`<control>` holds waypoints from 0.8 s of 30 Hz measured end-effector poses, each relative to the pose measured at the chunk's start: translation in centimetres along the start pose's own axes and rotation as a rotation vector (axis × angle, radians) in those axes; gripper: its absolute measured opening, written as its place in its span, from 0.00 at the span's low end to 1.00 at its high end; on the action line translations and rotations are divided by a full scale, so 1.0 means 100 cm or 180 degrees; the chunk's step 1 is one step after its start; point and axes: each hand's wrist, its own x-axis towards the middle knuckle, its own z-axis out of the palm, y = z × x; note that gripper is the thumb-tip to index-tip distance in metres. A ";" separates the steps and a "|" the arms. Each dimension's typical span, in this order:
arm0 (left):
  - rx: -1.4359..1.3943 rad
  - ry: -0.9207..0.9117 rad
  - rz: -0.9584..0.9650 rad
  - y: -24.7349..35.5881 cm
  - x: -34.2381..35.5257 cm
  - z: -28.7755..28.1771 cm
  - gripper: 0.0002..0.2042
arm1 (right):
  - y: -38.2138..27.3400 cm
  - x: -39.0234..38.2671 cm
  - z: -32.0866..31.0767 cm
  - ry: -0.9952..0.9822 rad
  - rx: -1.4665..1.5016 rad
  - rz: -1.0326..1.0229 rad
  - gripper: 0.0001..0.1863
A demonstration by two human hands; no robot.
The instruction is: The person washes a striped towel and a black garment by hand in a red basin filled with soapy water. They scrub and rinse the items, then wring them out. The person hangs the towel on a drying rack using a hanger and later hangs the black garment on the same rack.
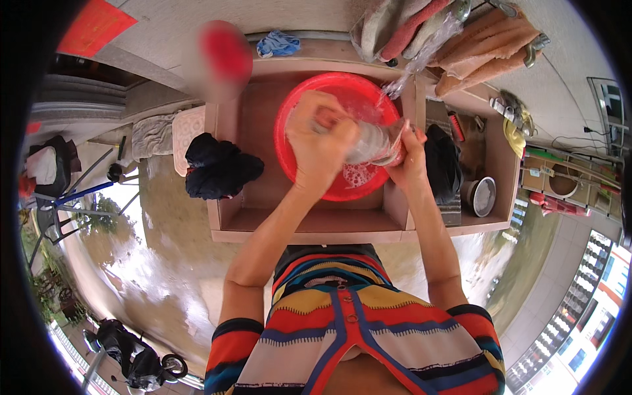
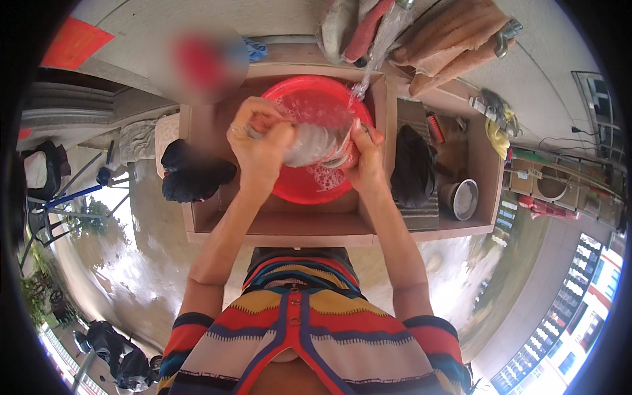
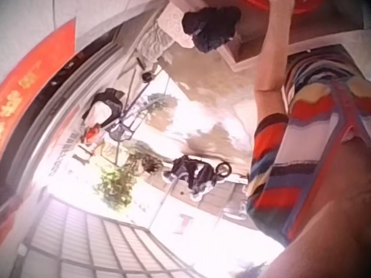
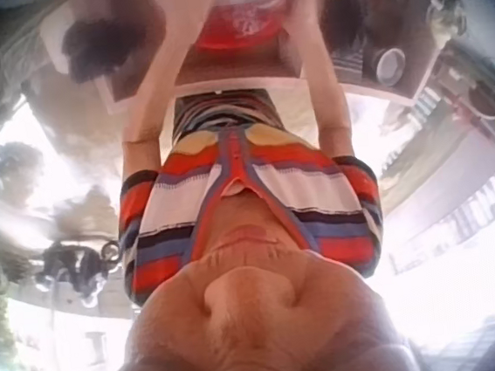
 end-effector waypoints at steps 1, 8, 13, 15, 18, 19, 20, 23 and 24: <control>0.0355 -0.0335 0.0545 0.003 -0.005 0.003 0.09 | -0.002 0.003 0.005 -0.0193 0.0165 0.0163 0.07; 0.1462 -0.1913 0.2848 0.033 -0.035 0.031 0.09 | -0.027 0.023 0.018 -0.0477 -0.1694 0.1053 0.07; 0.1730 -0.2511 0.3343 0.016 -0.057 0.043 0.06 | -0.024 0.024 0.039 -0.0844 -0.2492 0.1447 0.09; 0.1770 -0.2702 0.3333 -0.001 -0.068 0.046 0.06 | -0.019 0.028 0.032 -0.1193 -0.3218 0.1173 0.08; 0.1985 -0.3015 0.3351 -0.026 -0.079 0.048 0.06 | -0.005 0.036 0.020 -0.1444 -0.3967 0.0994 0.07; 0.2060 -0.3117 0.3338 -0.033 -0.083 0.048 0.06 | 0.000 0.036 0.019 -0.1465 -0.4168 0.0987 0.07; 0.2141 -0.3216 0.3331 -0.040 -0.086 0.049 0.06 | 0.004 0.036 0.018 -0.1521 -0.4342 0.1011 0.07; 0.2376 -0.3404 0.3187 -0.057 -0.097 0.048 0.07 | 0.018 0.032 0.017 -0.1607 -0.4704 0.1305 0.07; 0.2422 -0.3411 0.3111 -0.064 -0.103 0.051 0.07 | 0.025 0.029 0.009 -0.1536 -0.4738 0.1546 0.06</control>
